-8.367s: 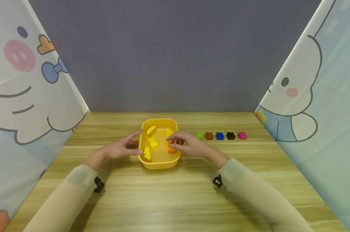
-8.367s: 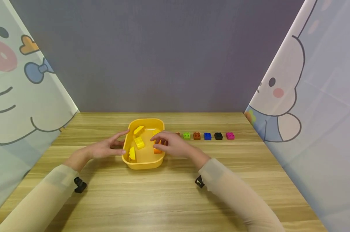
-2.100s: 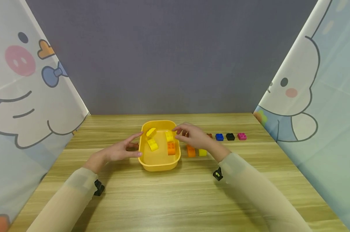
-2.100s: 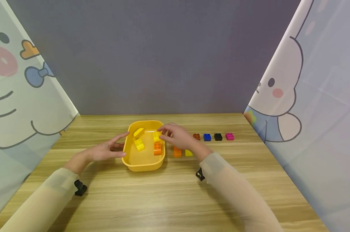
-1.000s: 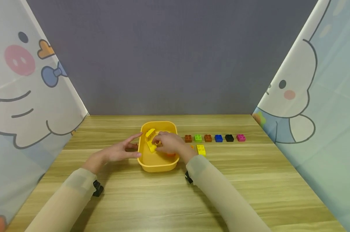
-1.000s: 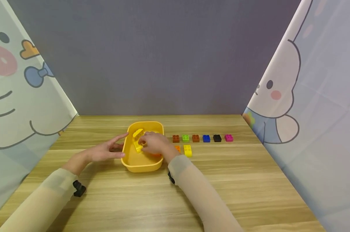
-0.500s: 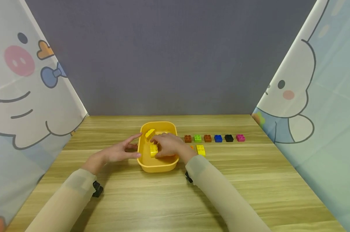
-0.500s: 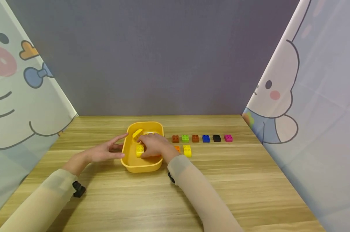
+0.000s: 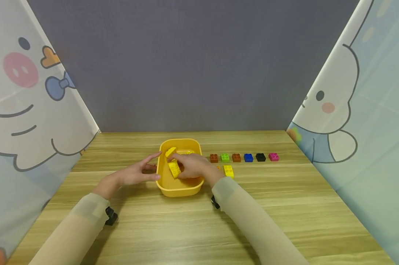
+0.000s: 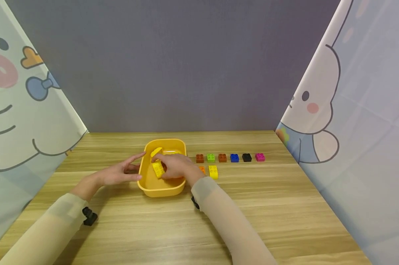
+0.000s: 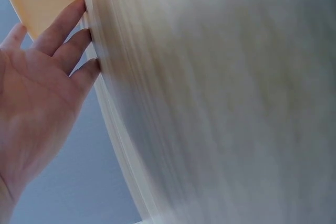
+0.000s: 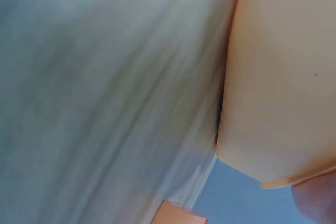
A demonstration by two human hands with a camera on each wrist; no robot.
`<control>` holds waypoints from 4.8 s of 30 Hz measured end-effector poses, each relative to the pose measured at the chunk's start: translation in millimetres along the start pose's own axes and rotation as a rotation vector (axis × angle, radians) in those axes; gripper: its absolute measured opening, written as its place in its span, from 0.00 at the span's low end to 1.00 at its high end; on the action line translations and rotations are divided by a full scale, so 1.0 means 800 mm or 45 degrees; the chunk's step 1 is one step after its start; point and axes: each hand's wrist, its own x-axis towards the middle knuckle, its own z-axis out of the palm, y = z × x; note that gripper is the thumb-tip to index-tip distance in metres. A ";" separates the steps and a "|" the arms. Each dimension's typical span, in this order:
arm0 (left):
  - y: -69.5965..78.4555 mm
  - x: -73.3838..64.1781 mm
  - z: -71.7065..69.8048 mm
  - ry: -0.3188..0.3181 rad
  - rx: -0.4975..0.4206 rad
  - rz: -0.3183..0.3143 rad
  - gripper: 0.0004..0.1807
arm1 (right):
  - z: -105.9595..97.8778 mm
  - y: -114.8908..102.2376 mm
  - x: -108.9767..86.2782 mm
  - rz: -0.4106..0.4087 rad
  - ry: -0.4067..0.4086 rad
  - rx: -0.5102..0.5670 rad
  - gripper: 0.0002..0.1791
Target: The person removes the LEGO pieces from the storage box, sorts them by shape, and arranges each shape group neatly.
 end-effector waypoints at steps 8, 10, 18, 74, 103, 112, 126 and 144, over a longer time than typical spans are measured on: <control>0.000 -0.001 0.000 0.009 0.032 0.007 0.56 | -0.004 0.001 -0.001 -0.046 0.058 0.264 0.36; 0.000 -0.001 0.000 0.012 0.029 -0.002 0.55 | -0.006 0.001 -0.003 -0.057 0.082 0.340 0.36; -0.001 0.000 0.000 0.017 0.026 -0.017 0.55 | -0.024 0.006 -0.016 -0.117 0.182 0.508 0.34; 0.004 -0.002 0.001 0.014 0.003 0.014 0.57 | -0.033 0.181 -0.241 0.356 0.130 0.466 0.36; 0.004 -0.003 0.002 0.014 -0.014 0.025 0.57 | -0.020 0.202 -0.232 0.284 0.066 0.384 0.34; 0.002 -0.003 0.002 0.018 -0.016 0.013 0.57 | -0.023 0.199 -0.238 0.285 0.075 0.416 0.33; 0.005 -0.003 0.002 0.018 -0.004 0.011 0.57 | -0.045 0.166 -0.234 0.271 0.283 0.434 0.23; 0.004 -0.004 0.001 0.004 -0.014 0.006 0.57 | -0.049 0.072 -0.130 0.037 0.278 0.515 0.20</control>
